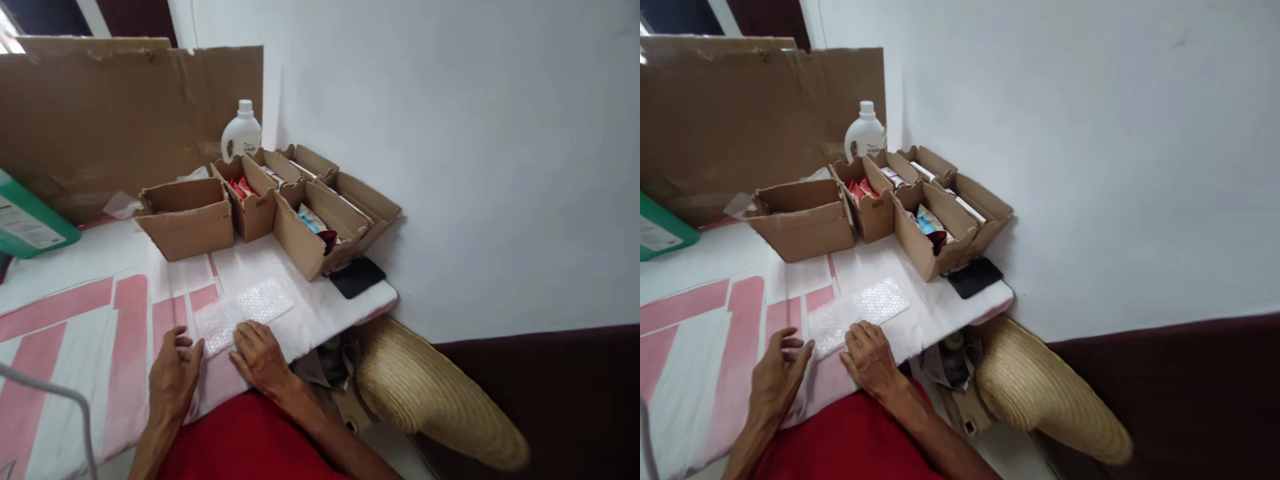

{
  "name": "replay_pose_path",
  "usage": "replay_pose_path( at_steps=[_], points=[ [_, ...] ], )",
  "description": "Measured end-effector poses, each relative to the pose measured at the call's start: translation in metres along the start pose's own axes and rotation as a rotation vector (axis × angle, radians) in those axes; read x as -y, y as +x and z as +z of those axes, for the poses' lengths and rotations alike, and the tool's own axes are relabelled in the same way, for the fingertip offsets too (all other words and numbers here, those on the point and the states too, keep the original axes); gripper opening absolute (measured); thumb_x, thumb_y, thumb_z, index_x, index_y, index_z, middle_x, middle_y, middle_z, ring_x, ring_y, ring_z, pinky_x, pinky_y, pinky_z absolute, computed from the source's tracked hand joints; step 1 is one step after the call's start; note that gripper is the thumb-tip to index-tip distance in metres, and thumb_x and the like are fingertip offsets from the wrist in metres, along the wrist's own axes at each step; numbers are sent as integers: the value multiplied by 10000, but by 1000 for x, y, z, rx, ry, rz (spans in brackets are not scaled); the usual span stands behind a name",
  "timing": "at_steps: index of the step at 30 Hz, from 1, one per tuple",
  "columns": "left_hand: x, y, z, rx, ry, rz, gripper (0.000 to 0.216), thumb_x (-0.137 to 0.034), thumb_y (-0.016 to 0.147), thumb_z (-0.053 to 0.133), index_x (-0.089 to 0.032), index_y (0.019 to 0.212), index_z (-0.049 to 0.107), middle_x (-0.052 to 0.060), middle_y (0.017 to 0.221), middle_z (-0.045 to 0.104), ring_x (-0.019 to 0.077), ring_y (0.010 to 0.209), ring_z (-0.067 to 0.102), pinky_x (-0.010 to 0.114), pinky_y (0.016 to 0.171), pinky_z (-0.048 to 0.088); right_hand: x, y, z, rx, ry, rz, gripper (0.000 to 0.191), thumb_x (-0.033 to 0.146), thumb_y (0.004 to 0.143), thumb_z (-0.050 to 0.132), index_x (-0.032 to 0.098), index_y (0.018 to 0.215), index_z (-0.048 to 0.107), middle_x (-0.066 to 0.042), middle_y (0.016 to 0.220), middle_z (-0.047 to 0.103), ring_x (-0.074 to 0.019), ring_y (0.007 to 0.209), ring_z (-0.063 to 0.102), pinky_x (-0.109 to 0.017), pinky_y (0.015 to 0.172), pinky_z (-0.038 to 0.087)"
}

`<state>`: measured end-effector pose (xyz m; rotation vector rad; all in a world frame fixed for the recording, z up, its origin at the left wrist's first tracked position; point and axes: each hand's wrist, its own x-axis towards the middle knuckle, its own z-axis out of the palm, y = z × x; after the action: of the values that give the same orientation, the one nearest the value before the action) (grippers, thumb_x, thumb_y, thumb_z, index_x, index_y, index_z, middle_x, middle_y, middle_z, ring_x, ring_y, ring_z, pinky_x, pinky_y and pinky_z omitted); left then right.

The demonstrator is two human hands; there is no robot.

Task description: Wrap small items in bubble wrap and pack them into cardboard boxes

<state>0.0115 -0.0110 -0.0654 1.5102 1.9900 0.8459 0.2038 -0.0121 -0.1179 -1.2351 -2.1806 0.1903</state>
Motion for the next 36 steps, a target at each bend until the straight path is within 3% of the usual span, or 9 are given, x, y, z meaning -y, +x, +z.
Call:
replay_pose_path(
  at_steps=[4, 8, 11, 15, 18, 24, 27, 30, 36],
  points=[
    [3, 3, 6, 128, -194, -214, 928, -679, 633, 746, -184, 1349, 423, 14, 837, 675, 235, 667, 685, 381, 639, 553, -5, 0, 1, 22, 10, -19, 361, 376, 935, 649, 141, 1202, 584, -154, 1198, 657, -288, 1147, 560, -425, 963, 498],
    [-12, -2, 11, 187, -520, -295, 857, -607, 566, 832, -183, 1231, 495, -27, 746, 630, 179, 640, 640, 302, 602, 519, -3, 3, 8, -6, 27, -8, 343, 441, 928, 649, 158, 1113, 589, -140, 1125, 664, -280, 1066, 575, -411, 905, 505],
    [-30, -8, 7, 269, -650, -297, 819, -544, 604, 854, -190, 1244, 487, -60, 684, 587, 140, 581, 586, 266, 569, 487, 9, 9, 18, -32, 136, 44, 137, 312, 961, 568, 179, 968, 603, -96, 957, 659, -239, 917, 590, -360, 824, 507],
    [-47, -9, 5, 340, -630, -103, 642, -509, 788, 743, -230, 1308, 489, -15, 811, 641, 160, 688, 632, 303, 659, 538, 19, 17, 14, -159, 507, 408, 117, 191, 948, 496, 194, 882, 593, -22, 821, 628, -160, 740, 588, -266, 691, 479],
    [-41, 0, 17, 234, -426, 121, 460, -493, 873, 652, -247, 1254, 575, 43, 991, 681, 205, 875, 672, 373, 803, 565, 11, 22, 3, -189, 787, 737, 121, 270, 912, 565, 194, 818, 574, 25, 697, 594, -133, 620, 557, -239, 583, 436],
    [5, 16, 57, 187, 50, 683, 397, -354, 993, 473, -239, 1349, 606, 124, 1403, 600, 268, 1321, 544, 496, 1085, 465, -6, 25, 3, -201, 1076, 879, 231, 417, 868, 610, 188, 861, 580, 27, 734, 602, -141, 670, 595, -237, 602, 484],
    [20, 11, 66, 189, 210, 806, 495, -306, 1004, 458, -246, 1495, 460, 129, 1492, 541, 263, 1403, 480, 475, 1098, 461, -2, 18, -5, -176, 993, 857, 260, 441, 906, 564, 201, 810, 546, 16, 734, 614, -142, 661, 594, -236, 598, 472],
    [25, 4, 69, 156, 331, 902, 557, -280, 989, 495, -266, 1536, 393, 114, 1543, 493, 265, 1448, 426, 463, 1121, 437, -3, 14, -25, -109, 584, 740, 294, 413, 950, 531, 216, 731, 534, -2, 679, 618, -157, 618, 586, -263, 616, 448],
    [25, 5, 72, 91, 362, 927, 471, -292, 970, 528, -277, 1440, 535, 102, 1478, 566, 265, 1380, 510, 435, 1076, 479, -33, 47, -40, -101, -36, 542, 100, 303, 949, 599, 206, 939, 623, -86, 964, 688, -242, 914, 648, -317, 806, 468]
  ],
)
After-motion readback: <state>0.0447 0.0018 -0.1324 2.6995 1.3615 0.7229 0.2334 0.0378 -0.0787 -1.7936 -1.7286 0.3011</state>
